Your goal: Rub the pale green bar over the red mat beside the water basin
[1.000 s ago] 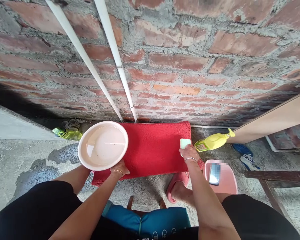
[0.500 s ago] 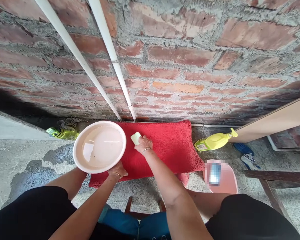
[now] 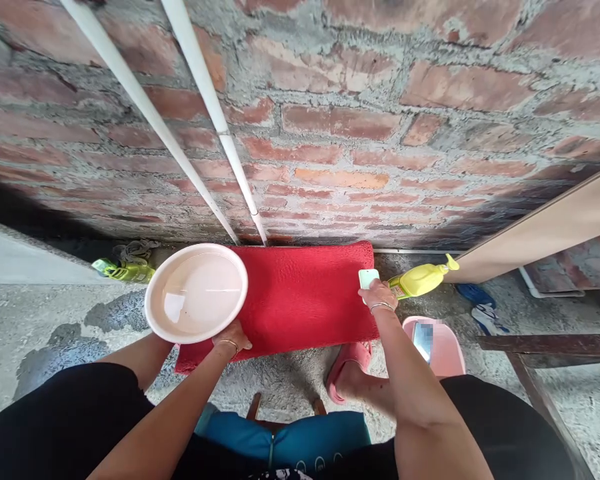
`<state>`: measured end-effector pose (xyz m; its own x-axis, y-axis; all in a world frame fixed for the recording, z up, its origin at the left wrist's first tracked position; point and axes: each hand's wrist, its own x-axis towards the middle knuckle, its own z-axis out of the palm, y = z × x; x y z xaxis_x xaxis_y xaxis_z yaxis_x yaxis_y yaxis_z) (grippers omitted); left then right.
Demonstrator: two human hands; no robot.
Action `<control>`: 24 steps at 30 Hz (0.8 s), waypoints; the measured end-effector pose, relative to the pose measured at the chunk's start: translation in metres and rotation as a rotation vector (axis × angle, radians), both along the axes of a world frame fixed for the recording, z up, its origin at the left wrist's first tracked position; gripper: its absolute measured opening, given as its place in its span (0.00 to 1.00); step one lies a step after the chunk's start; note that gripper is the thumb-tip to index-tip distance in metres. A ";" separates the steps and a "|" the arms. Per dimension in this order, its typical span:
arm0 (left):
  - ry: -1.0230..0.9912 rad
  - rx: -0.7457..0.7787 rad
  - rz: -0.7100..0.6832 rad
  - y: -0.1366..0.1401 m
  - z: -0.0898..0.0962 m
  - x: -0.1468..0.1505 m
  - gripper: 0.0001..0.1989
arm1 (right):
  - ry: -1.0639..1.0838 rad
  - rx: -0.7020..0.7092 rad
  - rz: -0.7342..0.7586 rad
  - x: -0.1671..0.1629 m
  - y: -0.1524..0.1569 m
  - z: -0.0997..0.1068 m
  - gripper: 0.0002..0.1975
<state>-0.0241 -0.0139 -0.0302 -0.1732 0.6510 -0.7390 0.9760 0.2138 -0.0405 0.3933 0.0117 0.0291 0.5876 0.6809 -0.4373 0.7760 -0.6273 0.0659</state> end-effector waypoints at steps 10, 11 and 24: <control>-0.061 0.047 0.034 -0.016 0.030 -0.010 0.37 | 0.237 0.049 0.248 -0.181 -0.055 0.012 0.23; -0.062 0.019 0.027 -0.018 0.030 -0.013 0.34 | 0.265 0.034 0.297 -0.202 -0.058 0.010 0.23; -0.049 -0.040 -0.060 -0.006 0.002 -0.030 0.37 | 0.313 0.103 0.560 -0.232 -0.049 -0.022 0.26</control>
